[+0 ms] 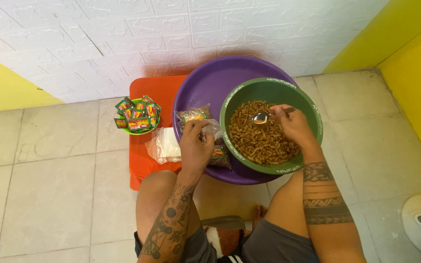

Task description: The person fills individual plastic bags with small snack pellets by scooping them from a large bowl with a spoon, occasionally adding a seasoning packet, then pressing the bags to compact the contents.

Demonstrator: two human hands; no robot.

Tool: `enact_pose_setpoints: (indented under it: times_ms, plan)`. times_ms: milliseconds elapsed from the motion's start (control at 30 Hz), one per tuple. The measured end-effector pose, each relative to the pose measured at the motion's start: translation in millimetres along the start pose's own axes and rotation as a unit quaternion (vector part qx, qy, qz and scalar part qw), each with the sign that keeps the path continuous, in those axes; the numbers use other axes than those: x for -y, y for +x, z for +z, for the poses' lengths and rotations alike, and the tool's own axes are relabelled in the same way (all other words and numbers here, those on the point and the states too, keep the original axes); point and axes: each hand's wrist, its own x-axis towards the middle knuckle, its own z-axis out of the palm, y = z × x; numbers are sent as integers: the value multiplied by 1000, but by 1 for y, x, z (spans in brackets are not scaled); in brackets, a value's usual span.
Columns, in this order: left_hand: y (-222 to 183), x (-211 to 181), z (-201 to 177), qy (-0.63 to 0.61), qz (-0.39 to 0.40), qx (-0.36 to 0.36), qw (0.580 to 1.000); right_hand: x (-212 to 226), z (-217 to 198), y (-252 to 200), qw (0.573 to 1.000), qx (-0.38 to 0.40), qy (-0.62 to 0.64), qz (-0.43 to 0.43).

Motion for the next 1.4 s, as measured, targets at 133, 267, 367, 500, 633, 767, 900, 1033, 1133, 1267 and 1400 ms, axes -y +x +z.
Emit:
enact_pose_setpoints:
  times_ms: [133,267,367,500,633,767,900,1033,1133,1267,1400]
  plan:
    - [2,-8,17,-26,-18,36,999,5,-12,10,999,-14,38,17]
    - [0,-14,32,-48,-39,76,995,0,-19,14,996,-23,79,40]
    - [-4,-12,34,-58,-54,104,991,-12,-24,14,992,-26,115,55]
    - [-1,-21,39,-43,-77,156,984,0,-14,24,984,-60,161,37]
    - [3,-21,35,-21,-74,168,983,29,-26,9,981,-78,177,18]
    - [0,-15,38,-5,-63,178,982,53,-36,-14,980,-111,167,17]
    - [1,-14,41,-19,-69,175,982,79,-35,-34,976,-91,199,-19]
    - [-2,-20,45,-23,-64,183,981,89,-22,-45,972,-74,221,-23]
    - [-4,-16,48,-27,-53,177,983,93,-13,-50,970,-48,238,-20]
    - [-3,-19,45,-31,-56,173,983,91,-6,-50,974,-41,220,-35]
    - [-2,-23,39,-14,-44,178,983,97,2,-56,982,-49,172,-64]
